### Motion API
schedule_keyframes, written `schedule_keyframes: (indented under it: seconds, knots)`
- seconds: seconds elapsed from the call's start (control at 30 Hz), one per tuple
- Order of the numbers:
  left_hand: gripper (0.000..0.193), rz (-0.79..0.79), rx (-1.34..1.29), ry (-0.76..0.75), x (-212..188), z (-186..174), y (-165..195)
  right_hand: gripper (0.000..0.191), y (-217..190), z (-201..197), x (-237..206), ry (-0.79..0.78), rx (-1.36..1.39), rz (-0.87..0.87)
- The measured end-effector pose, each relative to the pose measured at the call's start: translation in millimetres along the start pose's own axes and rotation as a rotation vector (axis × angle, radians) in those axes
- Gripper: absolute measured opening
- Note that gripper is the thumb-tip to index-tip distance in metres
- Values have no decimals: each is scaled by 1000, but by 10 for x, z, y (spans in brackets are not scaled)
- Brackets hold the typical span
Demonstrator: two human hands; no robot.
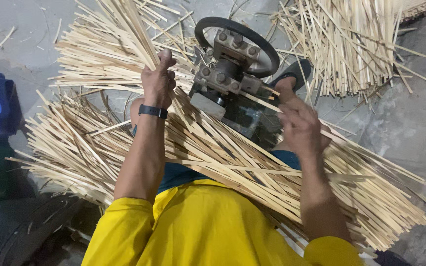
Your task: The person sits on the floor of a workshop and repeatedly feeds bamboo strips through a hand-cranked bamboo splitting machine, pulling each strip through the blade to split it into thinner slats, then sets the split strips onto a growing pile beside them.
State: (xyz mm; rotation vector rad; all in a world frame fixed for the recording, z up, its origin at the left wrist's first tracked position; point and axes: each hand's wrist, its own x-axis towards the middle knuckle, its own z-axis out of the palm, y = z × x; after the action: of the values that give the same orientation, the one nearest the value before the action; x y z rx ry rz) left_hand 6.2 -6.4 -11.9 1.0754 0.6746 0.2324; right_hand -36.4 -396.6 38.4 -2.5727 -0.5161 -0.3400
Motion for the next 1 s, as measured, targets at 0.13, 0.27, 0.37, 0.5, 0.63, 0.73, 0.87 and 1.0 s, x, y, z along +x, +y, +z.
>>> schedule_keyframes:
  seconds: [0.13,0.27,0.37,0.5,0.63,0.73,0.87,1.0]
  knots:
    - [48,4,-18,-21,-4,-6,22,11,-278,167,-25,57,-110,-307]
    - [45,-22,1,-47,-4,23,49,23,-304,337,-216,-880,149,531]
    - [42,-25,-47,-73,44,98,93,25,-226,456,-367,-599,305,295]
    - [36,-63,-9,8,89,106,149,22,-26,365,-484,-606,78,304]
    - [32,76,-54,-12,219,30,215,22,218,64,-505,-663,102,445]
    - [34,124,-95,17,304,-143,276,22,422,-207,-554,-318,40,95]
    - [42,102,-188,4,331,-260,273,17,780,-541,-563,-319,-207,190]
    - [41,53,-301,-12,271,-265,216,11,1002,-784,-615,-220,-46,429]
